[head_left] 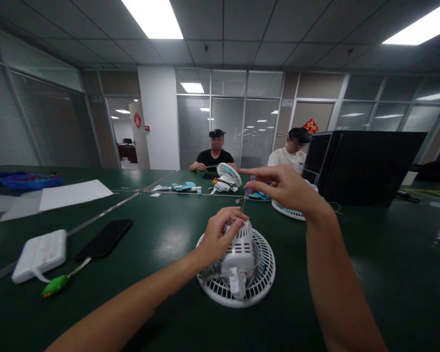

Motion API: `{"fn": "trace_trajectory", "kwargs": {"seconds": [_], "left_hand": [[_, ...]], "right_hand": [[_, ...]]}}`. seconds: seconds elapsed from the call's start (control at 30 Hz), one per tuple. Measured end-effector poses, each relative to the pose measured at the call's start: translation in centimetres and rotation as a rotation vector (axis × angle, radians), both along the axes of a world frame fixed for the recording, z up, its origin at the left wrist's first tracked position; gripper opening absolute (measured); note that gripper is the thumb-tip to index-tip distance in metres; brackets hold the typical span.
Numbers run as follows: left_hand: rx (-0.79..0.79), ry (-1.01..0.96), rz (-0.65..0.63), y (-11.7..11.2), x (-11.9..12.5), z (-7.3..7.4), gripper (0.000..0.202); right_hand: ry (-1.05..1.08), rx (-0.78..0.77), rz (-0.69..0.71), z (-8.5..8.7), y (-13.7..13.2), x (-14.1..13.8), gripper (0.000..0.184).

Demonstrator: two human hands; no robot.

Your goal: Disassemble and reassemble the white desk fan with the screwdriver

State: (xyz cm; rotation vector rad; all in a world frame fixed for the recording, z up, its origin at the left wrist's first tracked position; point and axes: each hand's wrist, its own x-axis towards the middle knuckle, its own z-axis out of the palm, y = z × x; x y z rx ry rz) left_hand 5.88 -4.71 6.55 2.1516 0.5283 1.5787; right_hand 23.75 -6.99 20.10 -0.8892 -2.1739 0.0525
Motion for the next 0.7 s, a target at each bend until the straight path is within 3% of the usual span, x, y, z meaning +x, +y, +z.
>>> {"fn": "trace_trajectory", "kwargs": {"seconds": [0.33,0.53,0.7], "left_hand": [[0.002,-0.027,-0.011,-0.2,0.1,0.0,0.021],[-0.033,-0.066,-0.017,-0.3,0.3,0.0,0.022],[-0.052,-0.073,-0.022,-0.3,0.3,0.0,0.023]], "right_hand": [[-0.004,-0.031,0.033,0.3,-1.2,-0.2,0.036],[0.034,0.006,0.199,-0.1,-0.6,-2.3,0.04],[0.02,0.111,0.077,-0.3,0.5,-3.5,0.033]]}}
